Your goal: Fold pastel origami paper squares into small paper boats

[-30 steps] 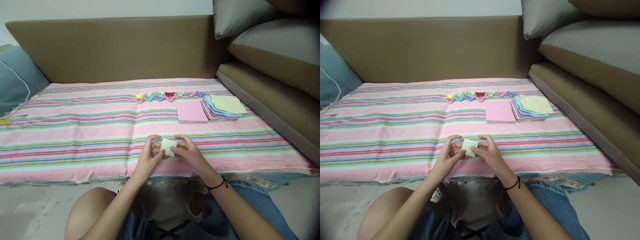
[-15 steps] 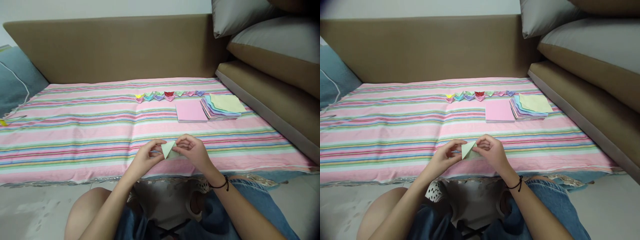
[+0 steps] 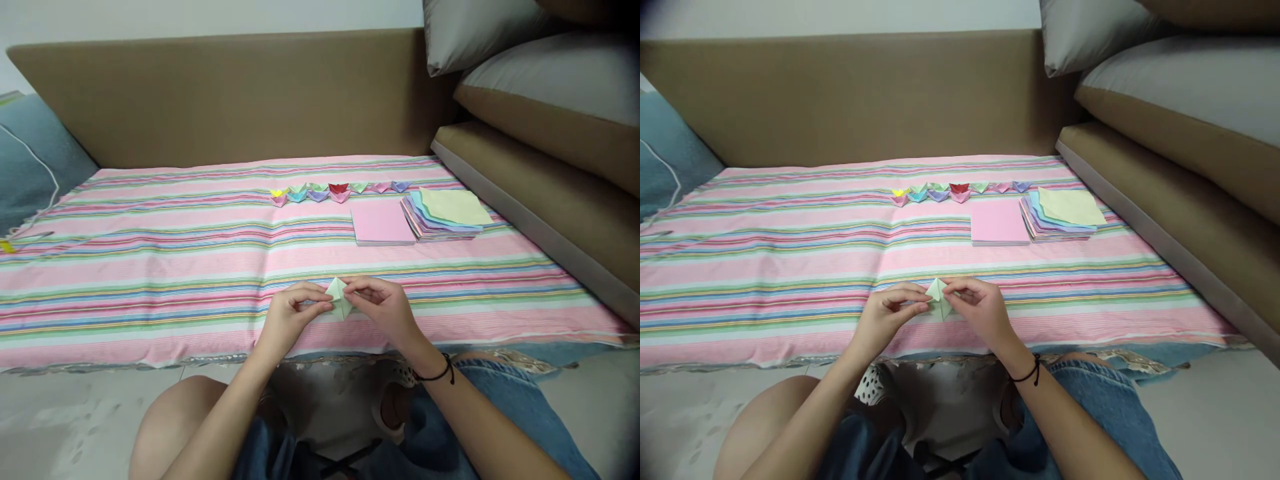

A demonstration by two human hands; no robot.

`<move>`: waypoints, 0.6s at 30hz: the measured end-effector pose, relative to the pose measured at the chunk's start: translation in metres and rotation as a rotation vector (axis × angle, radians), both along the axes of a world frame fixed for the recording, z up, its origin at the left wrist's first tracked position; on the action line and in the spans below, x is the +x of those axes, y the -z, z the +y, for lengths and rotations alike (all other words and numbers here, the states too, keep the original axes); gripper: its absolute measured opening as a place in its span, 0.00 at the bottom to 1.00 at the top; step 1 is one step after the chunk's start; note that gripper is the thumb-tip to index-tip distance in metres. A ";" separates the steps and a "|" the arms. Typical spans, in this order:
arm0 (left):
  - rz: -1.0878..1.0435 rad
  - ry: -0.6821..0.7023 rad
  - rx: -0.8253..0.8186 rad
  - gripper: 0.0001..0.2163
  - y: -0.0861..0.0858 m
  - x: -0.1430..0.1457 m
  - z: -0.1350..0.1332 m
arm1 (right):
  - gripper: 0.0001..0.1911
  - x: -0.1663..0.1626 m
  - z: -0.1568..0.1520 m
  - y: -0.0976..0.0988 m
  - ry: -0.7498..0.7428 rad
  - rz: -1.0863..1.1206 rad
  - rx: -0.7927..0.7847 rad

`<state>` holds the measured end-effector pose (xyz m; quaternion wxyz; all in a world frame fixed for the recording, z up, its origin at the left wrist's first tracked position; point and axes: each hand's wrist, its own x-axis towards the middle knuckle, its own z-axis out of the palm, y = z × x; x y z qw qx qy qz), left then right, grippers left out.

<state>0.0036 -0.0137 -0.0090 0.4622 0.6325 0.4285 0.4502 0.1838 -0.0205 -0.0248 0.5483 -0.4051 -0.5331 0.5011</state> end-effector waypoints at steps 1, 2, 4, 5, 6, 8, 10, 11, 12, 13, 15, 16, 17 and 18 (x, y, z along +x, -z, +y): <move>-0.010 -0.006 -0.003 0.02 0.001 0.000 0.000 | 0.04 0.000 0.000 -0.001 0.000 0.005 0.015; -0.021 -0.014 -0.008 0.01 0.001 0.001 0.000 | 0.05 -0.001 0.000 -0.001 -0.005 0.010 0.027; -0.042 -0.030 -0.022 0.01 0.003 0.001 -0.001 | 0.08 -0.002 -0.001 -0.002 -0.013 0.024 0.037; -0.052 -0.036 -0.031 0.01 0.003 0.002 -0.001 | 0.09 -0.003 -0.001 -0.002 -0.013 0.025 0.034; -0.057 -0.038 -0.039 0.02 0.004 0.002 -0.002 | 0.10 -0.003 -0.001 -0.002 -0.005 0.019 0.033; -0.059 -0.037 -0.054 0.03 0.004 0.002 -0.002 | 0.09 -0.005 -0.001 -0.001 0.026 -0.024 0.045; -0.065 -0.041 -0.067 0.04 0.005 0.004 -0.003 | 0.06 -0.006 -0.001 0.000 0.061 -0.075 0.069; -0.074 -0.041 -0.082 0.04 0.004 0.004 -0.003 | 0.05 -0.007 0.000 0.000 0.078 -0.090 0.077; -0.091 -0.039 -0.109 0.05 0.004 0.005 -0.003 | 0.04 -0.008 0.000 0.001 0.091 -0.096 0.079; -0.117 -0.036 -0.145 0.06 0.004 0.006 -0.004 | 0.04 -0.008 0.001 0.000 0.104 -0.096 0.075; -0.180 -0.028 -0.225 0.09 0.004 0.007 -0.004 | 0.05 -0.008 0.001 0.000 0.132 -0.087 0.051; -0.206 -0.026 -0.257 0.11 0.003 0.007 -0.004 | 0.06 -0.008 0.001 0.000 0.145 -0.082 0.033; -0.223 -0.027 -0.278 0.11 0.003 0.007 -0.005 | 0.06 -0.007 0.001 0.000 0.157 -0.076 0.014; -0.230 -0.030 -0.290 0.11 0.002 0.007 -0.005 | 0.07 -0.007 0.002 0.000 0.167 -0.070 -0.002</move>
